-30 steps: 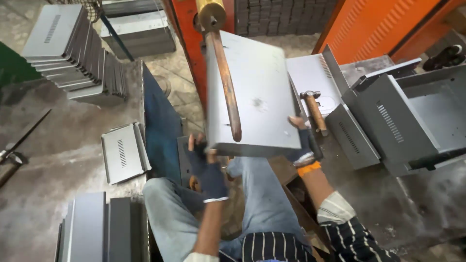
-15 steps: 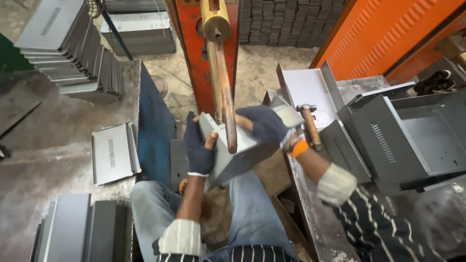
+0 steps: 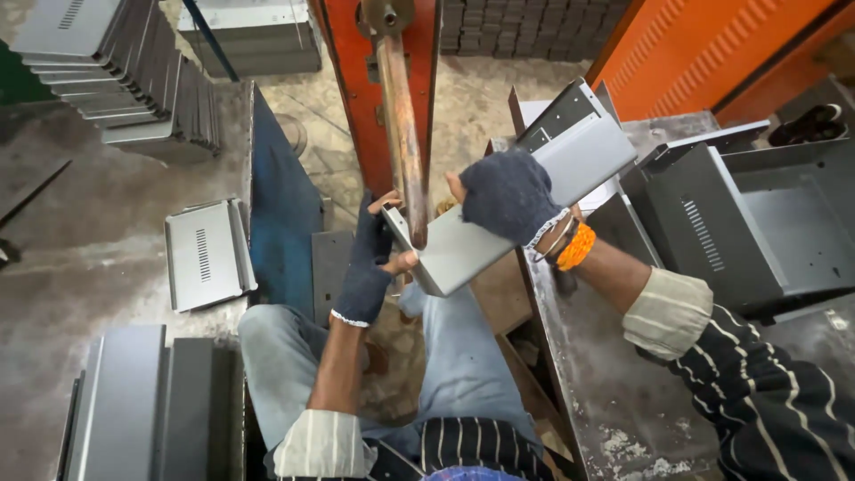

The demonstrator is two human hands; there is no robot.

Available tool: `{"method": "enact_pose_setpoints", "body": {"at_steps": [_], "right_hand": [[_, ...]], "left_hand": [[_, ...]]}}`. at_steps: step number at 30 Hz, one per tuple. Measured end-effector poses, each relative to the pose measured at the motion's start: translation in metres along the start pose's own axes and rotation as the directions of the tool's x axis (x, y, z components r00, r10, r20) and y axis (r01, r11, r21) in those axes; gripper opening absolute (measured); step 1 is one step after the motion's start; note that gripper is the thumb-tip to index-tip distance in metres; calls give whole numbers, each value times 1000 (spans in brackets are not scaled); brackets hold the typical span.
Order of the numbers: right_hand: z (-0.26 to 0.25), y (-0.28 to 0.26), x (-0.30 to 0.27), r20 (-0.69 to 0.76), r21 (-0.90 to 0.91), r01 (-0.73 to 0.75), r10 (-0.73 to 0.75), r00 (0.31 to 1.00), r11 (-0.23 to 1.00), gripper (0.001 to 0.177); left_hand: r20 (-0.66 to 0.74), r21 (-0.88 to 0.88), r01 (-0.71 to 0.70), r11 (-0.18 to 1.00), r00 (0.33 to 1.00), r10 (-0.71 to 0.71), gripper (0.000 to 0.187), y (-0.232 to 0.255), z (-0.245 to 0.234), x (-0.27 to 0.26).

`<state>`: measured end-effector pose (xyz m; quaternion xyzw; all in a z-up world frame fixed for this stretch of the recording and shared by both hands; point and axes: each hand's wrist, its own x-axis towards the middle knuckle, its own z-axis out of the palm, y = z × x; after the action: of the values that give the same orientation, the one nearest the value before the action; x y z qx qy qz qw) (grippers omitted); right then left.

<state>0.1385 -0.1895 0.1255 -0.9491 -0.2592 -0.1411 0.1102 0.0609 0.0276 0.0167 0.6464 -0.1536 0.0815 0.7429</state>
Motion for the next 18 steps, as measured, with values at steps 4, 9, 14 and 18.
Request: {"method": "enact_pose_setpoints", "body": {"at_steps": [4, 9, 14, 18], "right_hand": [[3, 5, -2, 9, -64, 93, -93, 996, 994, 30], [-3, 1, 0, 72, -57, 60, -56, 996, 997, 28], [-2, -2, -4, 41, -89, 124, -120, 992, 988, 39], [-7, -5, -1, 50, 36, 84, -86, 995, 996, 42]], "left_hand": [[24, -175, -9, 985, 1000, 13, 75, 2, 1, 1], [5, -249, 112, 962, 993, -114, 78, 12, 5, 3], [-12, -214, -28, 976, 1000, 26, 77, -28, -1, -3], [-15, -241, -29, 970, 1000, 26, 77, -27, 0, -4]]}}
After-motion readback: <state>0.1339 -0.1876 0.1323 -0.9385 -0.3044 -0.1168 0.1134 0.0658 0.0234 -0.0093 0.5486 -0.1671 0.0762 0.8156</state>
